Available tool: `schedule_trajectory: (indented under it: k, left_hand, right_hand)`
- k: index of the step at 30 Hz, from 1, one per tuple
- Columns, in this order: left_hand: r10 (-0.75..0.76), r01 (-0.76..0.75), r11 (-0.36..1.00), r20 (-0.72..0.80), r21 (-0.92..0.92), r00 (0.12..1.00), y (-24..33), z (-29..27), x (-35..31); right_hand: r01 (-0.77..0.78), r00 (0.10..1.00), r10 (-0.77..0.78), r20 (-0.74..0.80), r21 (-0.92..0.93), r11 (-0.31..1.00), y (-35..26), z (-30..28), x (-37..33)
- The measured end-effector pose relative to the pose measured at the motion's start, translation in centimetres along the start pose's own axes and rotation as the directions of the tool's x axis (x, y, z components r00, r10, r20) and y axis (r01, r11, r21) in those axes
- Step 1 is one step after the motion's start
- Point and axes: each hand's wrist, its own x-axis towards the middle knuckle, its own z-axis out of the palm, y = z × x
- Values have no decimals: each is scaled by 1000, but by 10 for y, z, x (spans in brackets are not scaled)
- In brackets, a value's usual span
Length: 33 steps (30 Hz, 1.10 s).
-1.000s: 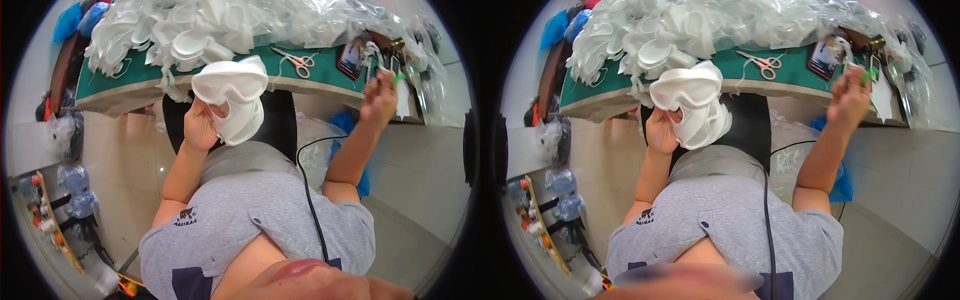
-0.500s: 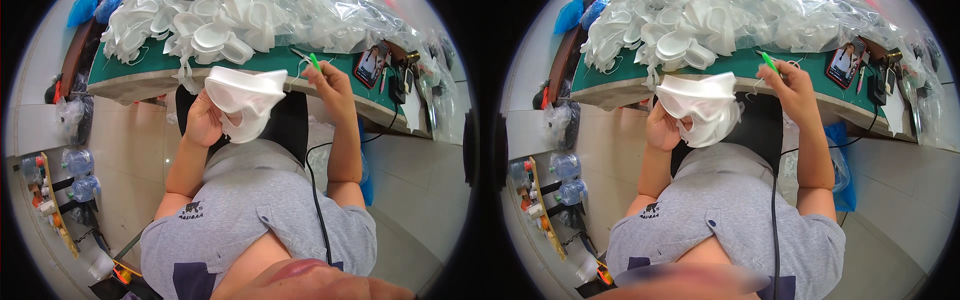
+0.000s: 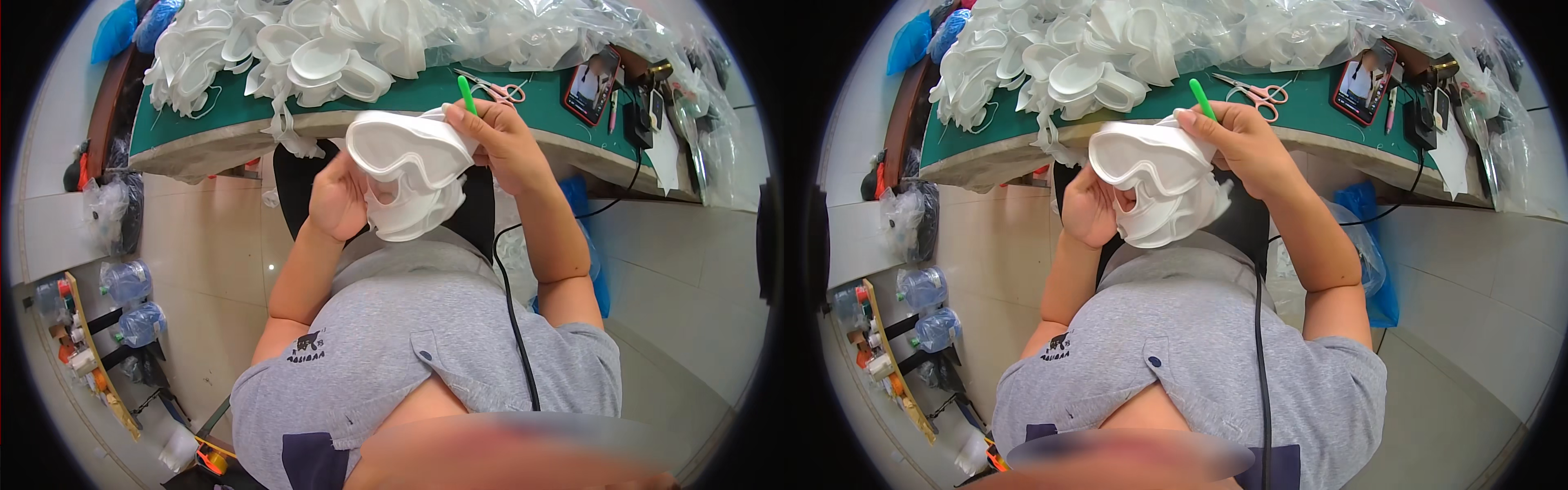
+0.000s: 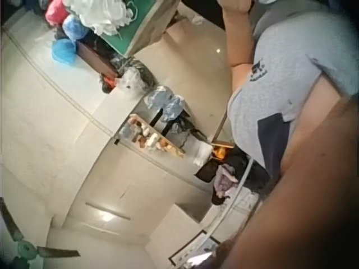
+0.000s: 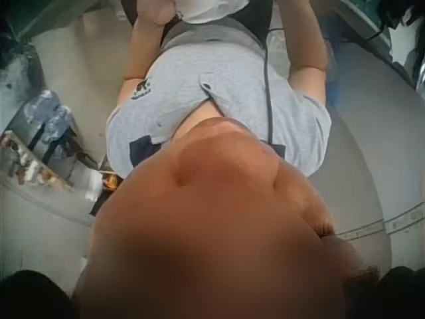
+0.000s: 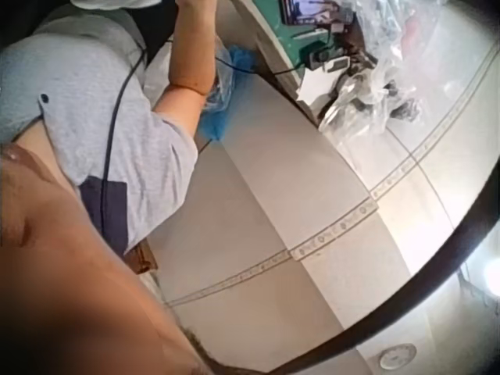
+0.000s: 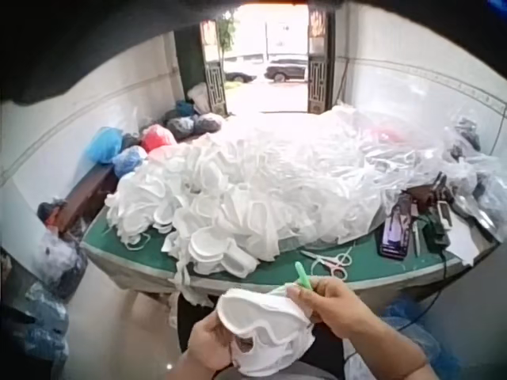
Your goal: Trim excess material from white plastic goggle frames using a handheld scraping tool and scissors.
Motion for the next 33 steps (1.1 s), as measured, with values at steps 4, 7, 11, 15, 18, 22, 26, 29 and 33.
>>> schedule_trajectory:
  k: [4,7,11,15,18,22,26,29,33]
  left_hand:
    - [27,9,982,-186,189,982,-12,7,-1]
    - [10,70,907,-187,416,982,-21,2,-4]
    - [-21,98,880,-169,464,985,-32,15,1]
    - [-149,157,950,-48,271,988,-35,-23,-6]
    - [-225,218,973,123,71,966,-29,-39,-8]
    - [-244,268,942,140,-200,960,-20,-23,1]
    - [-455,448,889,67,96,888,-19,-46,-5]
    - [-416,432,816,-130,384,900,-14,-49,-10]
    - [-354,327,626,-116,708,928,-9,0,5]
  right_hand:
    - [73,996,-72,-58,21,997,1,13,-7]
    - [147,986,-149,-74,-29,989,8,15,-8]
    - [137,981,-180,-75,-391,910,11,21,-12]
    - [200,953,-276,-127,-421,885,14,20,-4]
    - [136,971,-186,-152,-292,947,15,-2,8]
    - [175,985,-165,58,-390,904,4,-8,4]
    - [365,918,-187,349,-562,743,-15,13,-13]
    - [447,890,-255,378,-613,651,-3,34,-9]
    - [592,806,-375,458,-625,509,10,32,-5]
